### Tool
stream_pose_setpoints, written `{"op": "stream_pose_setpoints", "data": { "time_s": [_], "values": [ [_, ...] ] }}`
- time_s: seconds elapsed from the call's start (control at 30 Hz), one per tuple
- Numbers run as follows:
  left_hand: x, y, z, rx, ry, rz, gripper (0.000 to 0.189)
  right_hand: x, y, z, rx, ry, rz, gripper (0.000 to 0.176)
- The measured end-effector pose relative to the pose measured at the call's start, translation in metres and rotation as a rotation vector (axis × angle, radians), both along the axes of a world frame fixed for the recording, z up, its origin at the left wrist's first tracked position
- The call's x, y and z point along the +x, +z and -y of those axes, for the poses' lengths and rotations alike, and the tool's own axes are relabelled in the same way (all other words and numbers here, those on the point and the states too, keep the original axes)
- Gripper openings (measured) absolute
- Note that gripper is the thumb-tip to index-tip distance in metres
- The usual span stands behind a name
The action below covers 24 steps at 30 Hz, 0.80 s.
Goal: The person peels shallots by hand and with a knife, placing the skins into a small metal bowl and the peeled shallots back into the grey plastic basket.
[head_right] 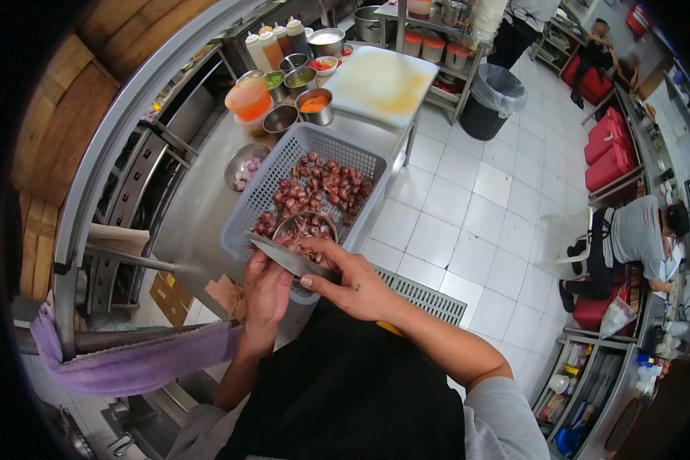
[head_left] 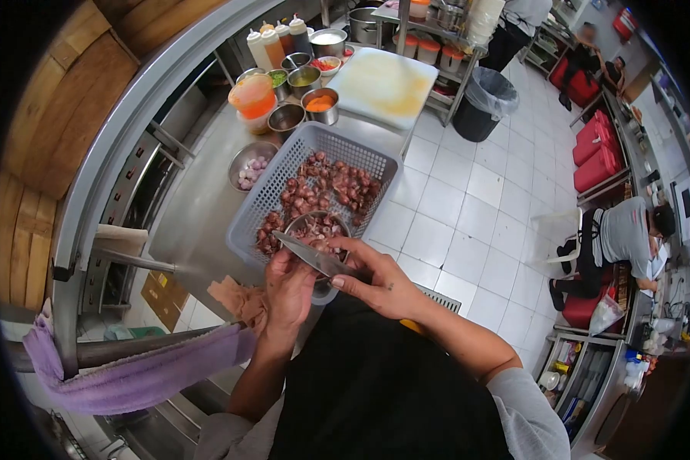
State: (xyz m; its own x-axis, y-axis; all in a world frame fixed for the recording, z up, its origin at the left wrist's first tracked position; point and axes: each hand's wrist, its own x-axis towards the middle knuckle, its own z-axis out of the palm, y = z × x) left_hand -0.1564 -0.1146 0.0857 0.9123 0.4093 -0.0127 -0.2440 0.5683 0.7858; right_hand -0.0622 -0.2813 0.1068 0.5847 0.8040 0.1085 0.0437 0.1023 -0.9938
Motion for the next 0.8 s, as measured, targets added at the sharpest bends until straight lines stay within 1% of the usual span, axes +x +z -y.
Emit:
{"op": "stream_pose_setpoints", "data": {
  "time_s": [0.1,0.17,0.2,0.27,0.3,0.37,0.4,0.47,0.5,0.57,0.6,0.67,0.8],
  "values": [
    [0.001,-0.001,0.003,-0.03,0.05,0.022,0.032,-0.002,0.007,0.002,-0.035,-0.007,-0.01,0.051],
    [-0.001,0.002,0.004,-0.039,0.071,-0.012,0.03,-0.003,0.018,0.002,-0.122,0.013,-0.095,0.047],
    [-0.002,0.001,0.006,-0.039,0.07,-0.012,0.03,-0.004,0.017,0.001,-0.122,0.012,-0.095,0.047],
    [-0.005,-0.003,0.01,0.02,0.06,-0.003,0.029,-0.006,0.015,-0.002,-0.084,-0.034,-0.085,0.042],
    [-0.005,-0.004,0.01,0.019,0.057,-0.003,0.029,-0.007,0.012,-0.003,-0.085,-0.037,-0.085,0.042],
    [-0.006,-0.006,0.009,0.105,0.078,0.011,0.028,-0.009,0.005,-0.007,0.018,-0.075,-0.024,0.036],
    [-0.008,-0.006,0.013,0.106,0.078,0.012,0.028,-0.009,-0.002,-0.011,0.019,-0.074,-0.022,0.036],
    [-0.01,-0.005,0.023,0.121,0.144,-0.049,0.026,-0.008,-0.007,-0.018,0.164,-0.091,-0.094,0.028],
    [-0.01,-0.003,0.023,0.122,0.144,-0.046,0.026,-0.006,-0.008,-0.016,0.165,-0.09,-0.092,0.028],
    [-0.008,-0.001,0.02,0.062,0.059,-0.07,0.025,0.003,0.009,-0.009,0.035,0.053,-0.444,0.022],
    [-0.008,0.0,0.017,0.062,0.063,-0.07,0.025,0.006,0.007,-0.008,0.034,0.056,-0.444,0.022],
    [-0.005,0.0,0.012,-0.111,-0.025,-0.041,0.024,0.014,-0.004,-0.01,0.068,0.135,-0.682,0.022],
    [-0.002,-0.007,0.013,-0.095,0.01,-0.06,0.026,0.014,-0.007,-0.012,0.065,0.157,-0.698,0.023]
  ]
}}
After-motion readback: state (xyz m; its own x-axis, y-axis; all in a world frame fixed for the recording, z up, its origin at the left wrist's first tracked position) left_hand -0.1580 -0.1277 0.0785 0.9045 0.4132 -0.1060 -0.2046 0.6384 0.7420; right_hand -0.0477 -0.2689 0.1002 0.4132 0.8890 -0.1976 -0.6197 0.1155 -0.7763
